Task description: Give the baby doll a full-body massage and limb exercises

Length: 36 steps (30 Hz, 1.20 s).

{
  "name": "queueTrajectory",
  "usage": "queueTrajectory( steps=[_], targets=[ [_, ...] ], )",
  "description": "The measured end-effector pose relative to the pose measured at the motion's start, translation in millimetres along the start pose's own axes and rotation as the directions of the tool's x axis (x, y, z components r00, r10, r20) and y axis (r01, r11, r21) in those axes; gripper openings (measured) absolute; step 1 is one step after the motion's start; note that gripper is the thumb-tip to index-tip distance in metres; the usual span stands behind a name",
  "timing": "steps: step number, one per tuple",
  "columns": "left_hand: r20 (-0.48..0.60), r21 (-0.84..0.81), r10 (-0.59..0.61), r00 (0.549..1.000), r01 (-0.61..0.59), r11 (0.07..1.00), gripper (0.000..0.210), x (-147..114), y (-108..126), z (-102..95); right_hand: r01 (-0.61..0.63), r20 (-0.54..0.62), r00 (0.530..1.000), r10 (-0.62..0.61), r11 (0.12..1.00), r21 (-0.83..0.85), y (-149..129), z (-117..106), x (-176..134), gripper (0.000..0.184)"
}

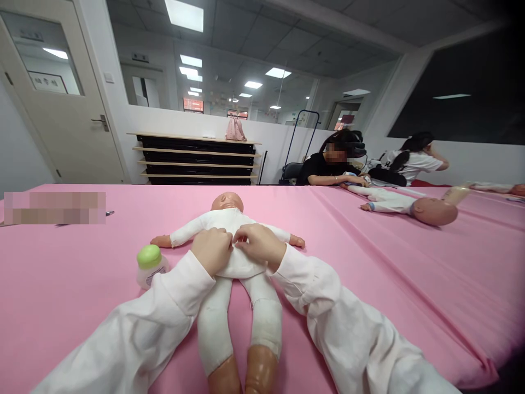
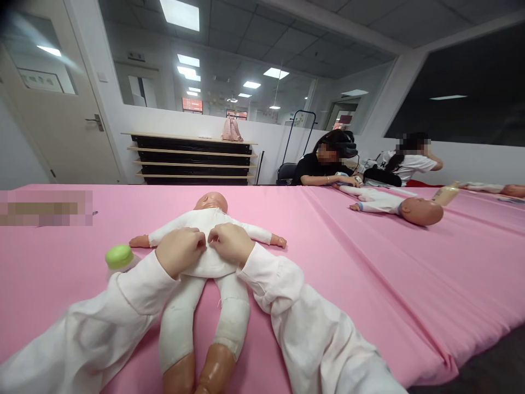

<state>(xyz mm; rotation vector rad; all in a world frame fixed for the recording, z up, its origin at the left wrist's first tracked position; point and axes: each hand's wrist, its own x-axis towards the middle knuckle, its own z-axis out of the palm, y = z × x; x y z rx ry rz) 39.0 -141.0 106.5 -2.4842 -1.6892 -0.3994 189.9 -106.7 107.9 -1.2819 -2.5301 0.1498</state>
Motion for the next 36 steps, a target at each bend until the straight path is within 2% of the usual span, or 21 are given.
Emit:
queueTrajectory(
  steps=[3, 7, 9, 11, 13, 15, 18, 21, 27, 30, 34, 36],
  targets=[
    [0.006, -0.015, -0.001, 1.0, 0.001, 1.0, 0.021, -1.4, 0.3, -3.4, 0.031, -0.011, 0.999, -0.03, 0.999, 0.045, -1.1, -3.1, 0.2, 0.018],
    [0.094, 0.008, 0.011, 0.996, -0.012, 1.0, 0.021, -2.5, 1.2, -4.1, 0.056, 0.112, 0.992, -0.061, 0.997, 0.044, -5.1, -5.9, -0.3, 0.019],
    [0.062, 0.023, -0.014, 0.998, 0.012, 1.0, 0.021, -3.5, 1.3, -4.5, 0.06, 0.061, 0.996, -0.062, 0.997, 0.043, -6.3, -7.3, -1.0, 0.014],
    [0.025, 0.01, -0.022, 0.999, 0.022, 1.0, 0.021, -4.4, 1.2, -5.6, 0.084, -0.03, 0.996, -0.083, 0.995, 0.05, -6.4, -8.6, -1.7, 0.016],
    [0.031, -0.008, 0.001, 1.0, 0.0, 1.0, 0.02, -4.7, 1.4, -6.4, 0.119, -0.066, 0.991, -0.116, 0.992, 0.042, -5.9, -9.4, -2.5, 0.018],
    [0.073, -0.013, 0.021, 0.997, -0.02, 1.0, 0.02, -4.5, 2.1, -6.4, 0.128, -0.002, 0.992, -0.128, 0.992, 0.02, -5.7, -9.5, -3.0, 0.022],
    [0.113, -0.02, 0.007, 0.994, -0.005, 1.0, 0.02, -4.5, 2.6, -6.5, 0.079, 0.117, 0.99, -0.077, 0.997, -0.012, -5.3, -9.0, -2.8, 0.022],
    [0.093, -0.031, -0.015, 0.996, 0.018, 0.999, 0.019, -5.6, 1.5, -8.5, 0.037, 0.1, 0.994, -0.035, 0.999, -0.018, -3.6, -9.0, -1.9, 0.016],
    [0.129, -0.015, -0.007, 0.992, 0.009, 1.0, 0.026, -6.6, -0.6, -6.3, 0.011, 0.128, 0.992, -0.01, 1.0, -0.011, -0.4, -9.3, -1.7, 0.022],
    [0.099, -0.022, -0.003, 0.995, 0.005, 1.0, 0.024, -6.1, -0.8, -4.5, 0.011, 0.136, 0.991, -0.008, 1.0, -0.024, -1.0, -9.8, -2.2, 0.024],
    [0.059, -0.036, 0.004, 0.998, -0.002, 0.999, 0.026, -5.2, -1.2, -5.7, 0.062, 0.09, 0.994, -0.06, 0.998, -0.018, 0.2, -9.5, -2.3, 0.029],
    [0.074, -0.027, 0.005, 0.997, -0.003, 1.0, 0.026, -5.0, -0.5, -6.9, 0.099, 0.088, 0.991, -0.099, 0.995, -0.007, 1.4, -8.8, -2.0, 0.035]
  ],
)
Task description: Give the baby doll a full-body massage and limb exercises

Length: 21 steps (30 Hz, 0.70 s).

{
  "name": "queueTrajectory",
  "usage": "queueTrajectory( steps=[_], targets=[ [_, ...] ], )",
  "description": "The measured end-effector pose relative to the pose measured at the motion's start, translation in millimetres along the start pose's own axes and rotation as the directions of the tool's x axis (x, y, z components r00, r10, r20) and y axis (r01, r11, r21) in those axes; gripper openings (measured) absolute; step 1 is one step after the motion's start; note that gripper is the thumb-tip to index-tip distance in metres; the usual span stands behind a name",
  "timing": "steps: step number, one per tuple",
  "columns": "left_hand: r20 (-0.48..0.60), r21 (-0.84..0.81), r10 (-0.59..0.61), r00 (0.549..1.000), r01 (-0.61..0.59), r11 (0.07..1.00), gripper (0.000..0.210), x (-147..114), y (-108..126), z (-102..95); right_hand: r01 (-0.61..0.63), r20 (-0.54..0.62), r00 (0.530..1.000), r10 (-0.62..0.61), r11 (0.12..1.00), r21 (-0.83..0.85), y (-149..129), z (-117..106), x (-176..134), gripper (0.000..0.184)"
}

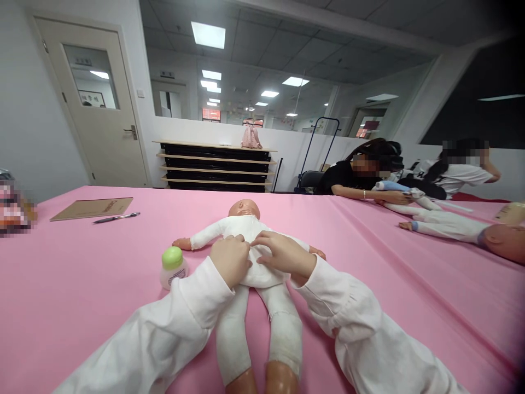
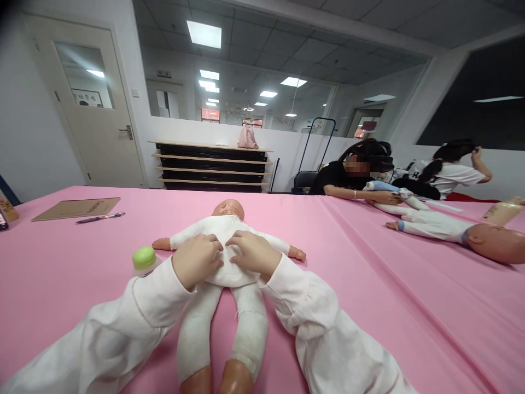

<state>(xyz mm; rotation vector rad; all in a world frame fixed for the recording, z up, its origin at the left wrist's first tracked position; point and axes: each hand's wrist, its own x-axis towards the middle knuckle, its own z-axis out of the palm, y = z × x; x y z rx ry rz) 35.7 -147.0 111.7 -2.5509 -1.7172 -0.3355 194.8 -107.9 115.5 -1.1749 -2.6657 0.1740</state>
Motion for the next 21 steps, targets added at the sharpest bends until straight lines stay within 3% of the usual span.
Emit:
queueTrajectory(
  steps=[3, 6, 9, 12, 18, 21],
  targets=[
    [0.031, 0.007, -0.016, 0.999, 0.016, 1.0, 0.02, -0.9, 1.4, -2.8, -0.022, 0.048, 0.999, 0.022, 1.0, 0.002, 0.5, -1.1, 0.3, 0.033],
    [0.02, -0.006, -0.064, 0.998, 0.065, 0.998, 0.018, -2.4, 0.5, -7.0, -0.078, 0.021, 0.997, 0.078, 0.997, 0.012, -1.0, -6.0, 0.0, 0.025],
    [0.016, -0.02, -0.074, 0.997, 0.075, 0.997, 0.02, -2.3, -2.7, -8.8, -0.031, -0.005, 1.0, 0.031, 0.998, 0.05, -2.7, -9.9, -0.7, 0.028],
    [0.039, -0.007, -0.04, 0.998, 0.04, 0.999, 0.025, -1.0, -4.4, -6.8, 0.017, 0.052, 0.998, -0.02, 0.999, 0.051, -2.7, -9.0, -1.0, 0.037],
    [0.007, -0.012, -0.054, 0.999, 0.054, 0.998, 0.018, -2.7, -1.0, -7.6, -0.048, 0.024, 0.999, 0.046, 0.997, 0.064, 0.1, -6.5, -0.6, 0.028],
    [0.036, -0.004, -0.049, 0.998, 0.05, 0.999, 0.016, -3.5, 0.2, -8.2, -0.055, 0.113, 0.992, 0.049, 0.997, 0.05, -0.4, -7.0, -1.0, 0.021]
  ],
)
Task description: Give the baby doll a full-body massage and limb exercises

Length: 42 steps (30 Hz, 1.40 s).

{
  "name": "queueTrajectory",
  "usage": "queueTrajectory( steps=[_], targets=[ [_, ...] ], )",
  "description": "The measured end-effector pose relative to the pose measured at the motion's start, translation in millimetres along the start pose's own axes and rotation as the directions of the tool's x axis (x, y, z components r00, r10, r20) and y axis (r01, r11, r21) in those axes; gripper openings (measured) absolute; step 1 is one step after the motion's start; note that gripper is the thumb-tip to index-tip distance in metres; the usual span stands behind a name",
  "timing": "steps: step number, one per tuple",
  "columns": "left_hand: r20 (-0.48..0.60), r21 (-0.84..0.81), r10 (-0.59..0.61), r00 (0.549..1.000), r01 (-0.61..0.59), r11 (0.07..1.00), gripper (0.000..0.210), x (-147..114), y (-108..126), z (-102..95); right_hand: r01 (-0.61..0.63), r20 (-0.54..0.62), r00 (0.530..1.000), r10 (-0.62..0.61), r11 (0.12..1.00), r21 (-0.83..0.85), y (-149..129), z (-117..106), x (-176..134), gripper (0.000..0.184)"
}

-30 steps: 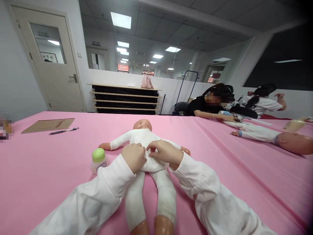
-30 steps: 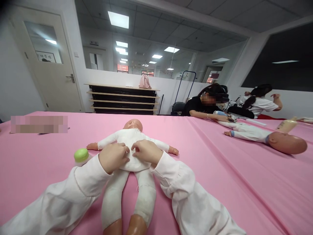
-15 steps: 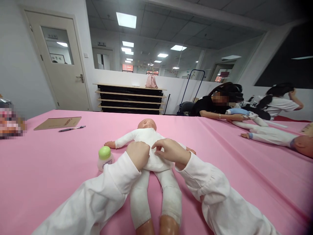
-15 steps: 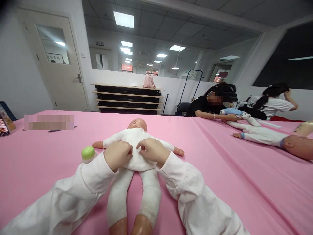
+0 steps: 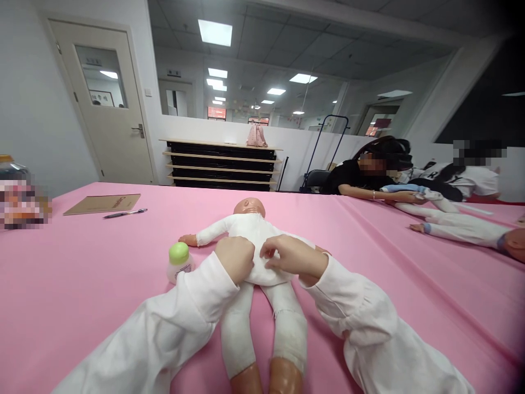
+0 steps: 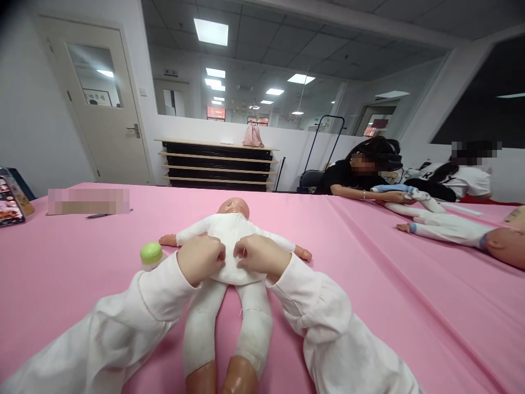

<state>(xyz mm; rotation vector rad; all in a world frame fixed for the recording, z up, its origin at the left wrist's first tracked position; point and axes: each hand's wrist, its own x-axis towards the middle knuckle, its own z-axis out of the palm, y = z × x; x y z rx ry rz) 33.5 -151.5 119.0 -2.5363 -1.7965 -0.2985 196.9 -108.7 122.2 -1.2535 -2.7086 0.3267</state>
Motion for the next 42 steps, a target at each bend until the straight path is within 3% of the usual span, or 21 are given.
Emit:
queueTrajectory(
  steps=[2, 6, 8, 11, 15, 20, 24, 29, 33, 38, 42],
  targets=[
    [-0.003, -0.01, 0.002, 1.0, -0.002, 1.0, 0.015, 0.0, 0.0, 0.5, 0.0, 0.041, 0.999, 0.0, 1.0, -0.002, -0.3, 0.1, -0.1, 0.02],
    [-0.064, -0.027, -0.009, 0.998, 0.007, 1.0, 0.018, 0.4, -0.4, 2.9, 0.039, 0.001, 0.999, -0.039, 0.999, 0.021, 0.7, 1.3, 0.4, 0.031],
    [-0.038, -0.002, -0.006, 0.999, 0.006, 1.0, 0.018, 0.8, -0.2, 4.9, 0.023, 0.027, 0.999, -0.023, 1.0, 0.019, 0.9, 2.4, 0.6, 0.033],
    [0.001, 0.001, -0.003, 1.0, 0.003, 1.0, 0.016, 1.6, -0.3, 7.2, -0.005, 0.048, 0.999, 0.004, 1.0, 0.011, -0.8, 2.4, 0.6, 0.025],
    [-0.092, -0.024, 0.02, 0.996, -0.022, 0.999, 0.019, 3.1, -0.8, 7.0, 0.028, -0.092, 0.995, -0.029, 1.0, -0.011, -3.5, -0.4, -0.1, 0.013],
    [-0.096, -0.05, 0.016, 0.995, -0.021, 0.999, 0.019, 7.6, 0.9, 7.9, 0.003, -0.011, 1.0, -0.004, 1.0, -0.02, -0.4, 0.1, -0.8, 0.01],
    [-0.221, -0.043, 0.01, 0.975, -0.02, 0.999, 0.023, 14.2, -1.2, 13.9, 0.059, -0.239, 0.969, -0.064, 0.998, -0.028, 5.1, 2.0, 1.3, 0.017],
    [-0.167, -0.015, 0.039, 0.985, -0.042, 0.999, 0.022, 21.6, -6.3, 26.2, -0.012, -0.147, 0.989, 0.003, 0.998, -0.061, 9.4, 8.2, 4.4, 0.012],
    [-0.287, -0.039, 0.009, 0.958, -0.021, 0.999, 0.024, 25.6, -8.9, 30.8, -0.043, -0.287, 0.958, 0.028, 0.998, -0.047, 11.0, 14.3, 7.3, 0.017],
    [-0.198, -0.012, 0.049, 0.979, -0.052, 0.999, 0.028, 29.3, -12.3, 35.9, -0.056, -0.288, 0.957, 0.039, 0.997, -0.051, 20.3, 24.2, 13.0, 0.017],
    [-0.29, -0.014, 0.032, 0.957, -0.038, 0.999, 0.03, 31.8, -15.6, 39.2, -0.077, -0.423, 0.905, 0.043, 0.995, -0.064, 30.5, 32.4, 16.9, 0.026]
  ],
)
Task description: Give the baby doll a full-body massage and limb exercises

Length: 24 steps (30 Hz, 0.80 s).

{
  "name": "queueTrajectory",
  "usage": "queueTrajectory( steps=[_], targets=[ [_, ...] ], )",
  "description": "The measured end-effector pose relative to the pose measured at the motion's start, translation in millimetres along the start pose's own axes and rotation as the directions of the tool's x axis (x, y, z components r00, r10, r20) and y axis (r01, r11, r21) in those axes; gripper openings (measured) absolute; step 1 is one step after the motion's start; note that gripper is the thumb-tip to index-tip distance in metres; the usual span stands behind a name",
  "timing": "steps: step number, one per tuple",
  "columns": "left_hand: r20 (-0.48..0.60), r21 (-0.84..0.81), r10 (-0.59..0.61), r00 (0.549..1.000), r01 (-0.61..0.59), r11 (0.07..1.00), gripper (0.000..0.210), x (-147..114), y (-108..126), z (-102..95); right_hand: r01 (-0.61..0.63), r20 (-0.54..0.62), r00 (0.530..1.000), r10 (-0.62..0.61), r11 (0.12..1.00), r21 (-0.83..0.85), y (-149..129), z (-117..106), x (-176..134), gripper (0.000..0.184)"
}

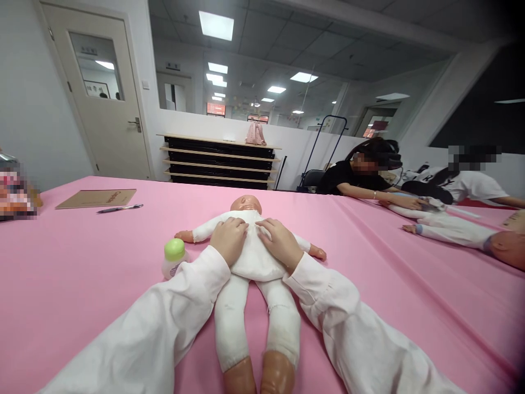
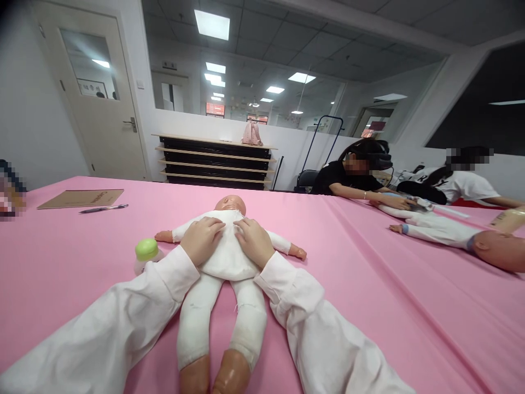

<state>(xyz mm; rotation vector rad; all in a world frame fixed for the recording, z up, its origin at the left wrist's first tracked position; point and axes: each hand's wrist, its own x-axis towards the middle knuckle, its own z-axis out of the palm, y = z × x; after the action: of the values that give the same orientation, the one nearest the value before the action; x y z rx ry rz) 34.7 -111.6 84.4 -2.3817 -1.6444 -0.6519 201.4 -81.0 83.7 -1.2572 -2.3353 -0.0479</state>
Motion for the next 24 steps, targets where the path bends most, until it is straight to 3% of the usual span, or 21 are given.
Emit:
queueTrajectory(
  steps=[3, 7, 12, 16, 20, 24],
  targets=[
    [0.025, -0.014, -0.007, 1.0, 0.007, 1.0, 0.027, 1.8, -3.9, 4.0, 0.004, 0.029, 1.0, -0.004, 1.0, 0.029, 4.3, 6.3, 0.7, 0.024],
    [-0.049, -0.023, -0.064, 0.997, 0.063, 0.998, 0.032, 3.8, -10.3, 9.5, -0.006, -0.077, 0.997, 0.009, 0.999, 0.045, 5.6, 12.8, 2.8, 0.026],
    [0.03, -0.033, -0.058, 0.998, 0.059, 0.998, 0.029, 3.6, -16.6, 13.2, -0.026, 0.009, 1.0, 0.025, 0.997, 0.076, 2.9, 14.2, 3.9, 0.025],
    [-0.069, -0.01, -0.031, 0.997, 0.03, 0.999, 0.025, 4.1, -16.5, 11.3, -0.039, -0.059, 0.997, 0.044, 0.996, 0.076, -2.4, 7.9, 2.2, 0.021],
    [0.048, -0.016, 0.006, 0.999, -0.005, 1.0, 0.026, 4.4, -14.1, 8.9, -0.041, 0.04, 0.999, 0.037, 0.995, 0.087, -7.6, 2.0, 1.0, 0.017],
    [0.026, 0.02, 0.006, 1.0, -0.006, 1.0, 0.025, 3.2, -10.1, 5.0, -0.057, 0.02, 0.998, 0.055, 0.994, 0.095, -12.2, -2.2, 1.1, 0.017]
  ],
)
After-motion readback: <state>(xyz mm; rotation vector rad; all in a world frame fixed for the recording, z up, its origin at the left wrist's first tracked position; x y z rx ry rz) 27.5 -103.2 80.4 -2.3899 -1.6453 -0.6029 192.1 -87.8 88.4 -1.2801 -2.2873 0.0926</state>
